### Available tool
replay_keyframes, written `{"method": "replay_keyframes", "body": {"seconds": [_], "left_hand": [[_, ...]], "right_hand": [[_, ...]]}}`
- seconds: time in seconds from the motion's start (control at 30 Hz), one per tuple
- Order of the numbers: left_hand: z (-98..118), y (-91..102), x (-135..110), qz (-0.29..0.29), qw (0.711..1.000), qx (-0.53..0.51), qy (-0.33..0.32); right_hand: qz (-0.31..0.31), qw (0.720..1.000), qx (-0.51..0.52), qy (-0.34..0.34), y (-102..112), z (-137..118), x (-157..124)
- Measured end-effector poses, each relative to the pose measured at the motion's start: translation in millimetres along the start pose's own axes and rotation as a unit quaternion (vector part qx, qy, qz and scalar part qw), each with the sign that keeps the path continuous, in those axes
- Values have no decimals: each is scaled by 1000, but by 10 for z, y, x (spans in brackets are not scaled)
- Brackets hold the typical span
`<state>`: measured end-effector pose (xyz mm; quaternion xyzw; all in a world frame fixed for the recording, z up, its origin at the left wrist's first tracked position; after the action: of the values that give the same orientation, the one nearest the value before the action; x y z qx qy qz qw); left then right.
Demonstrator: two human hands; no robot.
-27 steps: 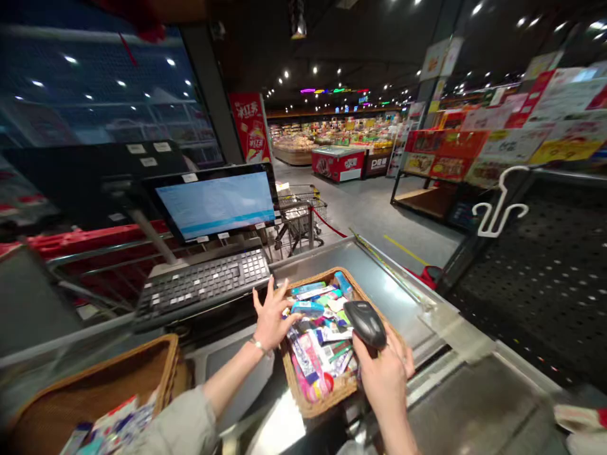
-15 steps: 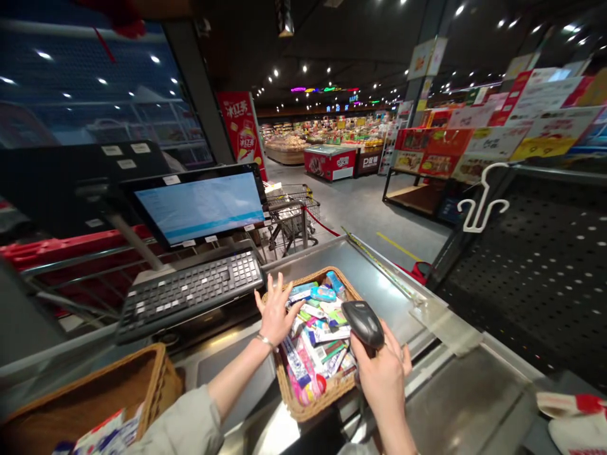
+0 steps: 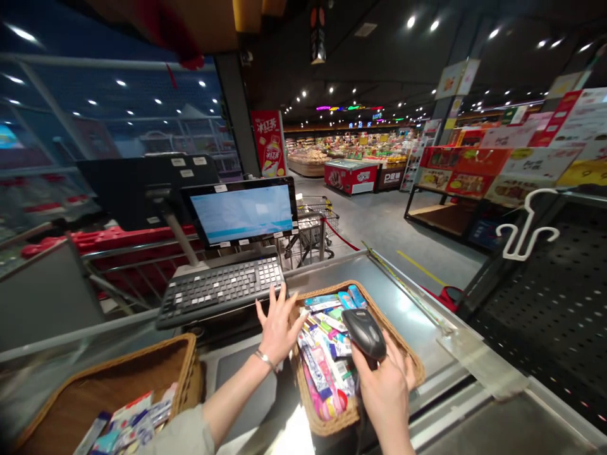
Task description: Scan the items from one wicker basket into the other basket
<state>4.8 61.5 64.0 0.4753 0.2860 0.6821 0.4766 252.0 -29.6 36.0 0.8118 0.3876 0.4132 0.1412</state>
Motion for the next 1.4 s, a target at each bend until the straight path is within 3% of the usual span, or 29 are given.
{"method": "replay_keyframes", "body": {"seconds": [0.13, 0.3, 0.73, 1.07, 1.4], "left_hand": [[-170, 218, -76, 10, 1000, 3, 13], [-470, 453, -212, 26, 999, 9, 34], [-1623, 1025, -808, 61, 987, 78, 123], [-2429, 1227, -1337, 57, 965, 118, 227], [-3135, 1457, -1763, 46, 944, 171, 279]], "right_hand": [[-38, 999, 30, -3, -142, -184, -45], [-44, 996, 51, 50, -305, -511, -124], [-165, 962, 161, 149, -1025, -1555, -621], [-270, 921, 186, 210, -1550, -2127, -1109], [-335, 891, 194, 236, -1839, -2420, -1429]]}}
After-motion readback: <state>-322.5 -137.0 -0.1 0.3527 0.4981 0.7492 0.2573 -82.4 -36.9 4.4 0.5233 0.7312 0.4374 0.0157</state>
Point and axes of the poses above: each hand's wrist, its own x-axis towards the middle knuckle, its own y-axis out of the back of the hand, z = x × y, the point moved 9 cm from there along x, towards the middle knuckle, and after that the axes turned 14 degrees about y, right-handed, at the moved point
